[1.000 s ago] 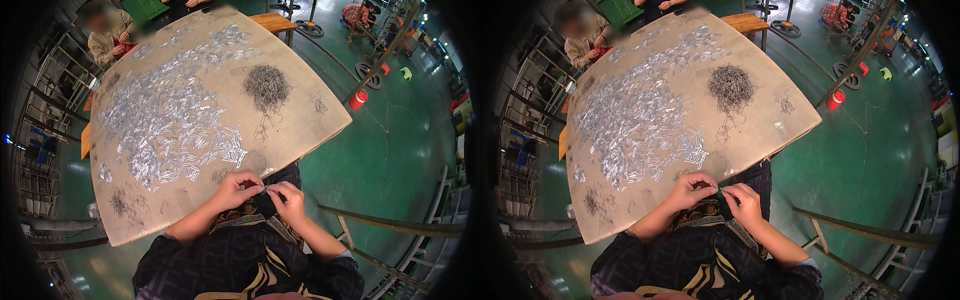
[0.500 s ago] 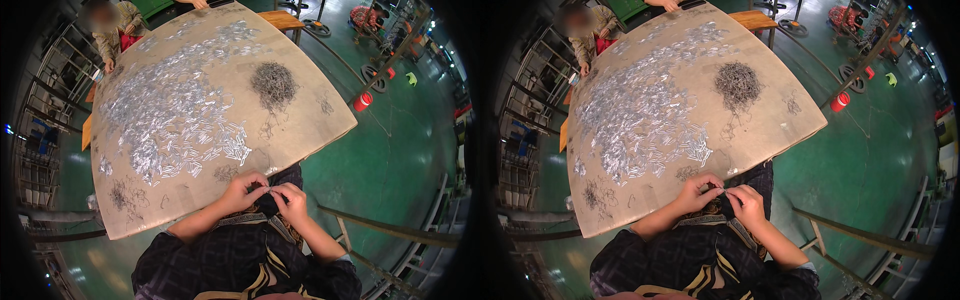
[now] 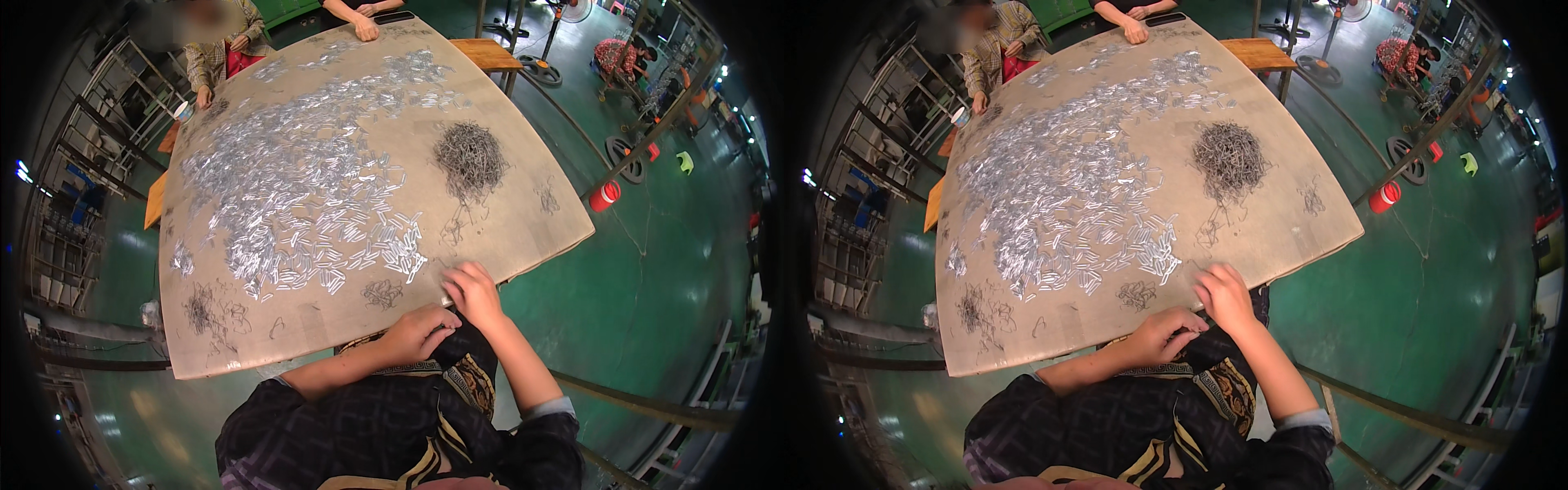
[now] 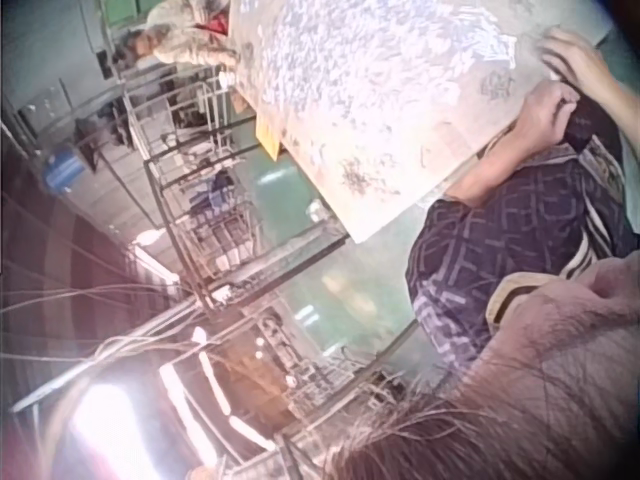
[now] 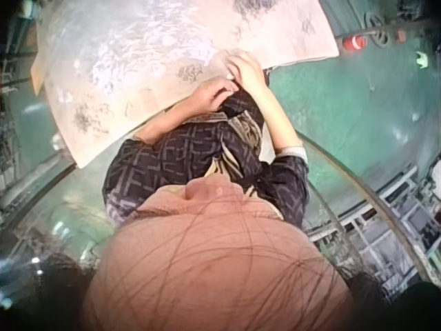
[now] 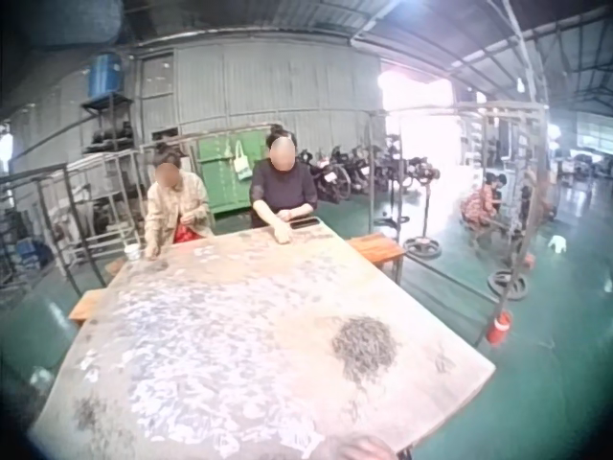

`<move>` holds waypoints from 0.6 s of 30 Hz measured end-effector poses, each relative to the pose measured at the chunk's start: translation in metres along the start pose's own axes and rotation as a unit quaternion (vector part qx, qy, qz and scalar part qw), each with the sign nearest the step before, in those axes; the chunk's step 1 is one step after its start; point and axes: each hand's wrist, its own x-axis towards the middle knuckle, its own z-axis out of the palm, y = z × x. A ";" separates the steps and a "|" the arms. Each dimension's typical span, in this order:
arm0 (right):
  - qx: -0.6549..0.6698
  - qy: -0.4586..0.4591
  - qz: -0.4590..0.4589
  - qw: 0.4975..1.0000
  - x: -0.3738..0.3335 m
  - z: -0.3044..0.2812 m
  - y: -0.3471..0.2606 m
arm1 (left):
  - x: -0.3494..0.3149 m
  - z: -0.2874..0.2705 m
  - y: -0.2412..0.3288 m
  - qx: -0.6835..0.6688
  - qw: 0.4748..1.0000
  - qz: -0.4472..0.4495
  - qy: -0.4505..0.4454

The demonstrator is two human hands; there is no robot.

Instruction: The person sits at a table with others and repeatedly picks up small white plastic pieces and dark wire-like items, then joins them together by hand. The assembled units are placed back on the table surface.

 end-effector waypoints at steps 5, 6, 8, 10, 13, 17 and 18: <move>-0.049 -0.040 0.064 0.996 0.034 0.045 0.003 | 0.001 0.002 0.003 0.004 1.000 -0.009 -0.001; -0.059 -0.045 0.076 0.994 0.037 0.051 0.002 | 0.001 0.002 0.003 0.000 1.000 -0.005 0.009; -0.065 -0.042 0.080 0.994 0.040 0.056 -0.001 | 0.002 0.002 0.005 -0.008 1.000 0.004 0.028; -0.055 -0.026 0.064 0.996 0.042 0.057 -0.002 | -0.001 0.001 0.001 0.003 1.000 -0.007 0.016; 0.172 -0.032 0.221 0.960 0.039 0.051 -0.004 | -0.002 0.002 -0.001 0.003 1.000 -0.013 0.012; 0.334 -0.037 0.262 0.905 0.024 0.004 -0.012 | -0.001 0.004 0.002 -0.018 0.998 -0.052 0.027; 0.350 -0.029 0.274 0.895 0.019 -0.007 -0.019 | 0.000 0.005 0.002 -0.014 0.998 -0.051 0.033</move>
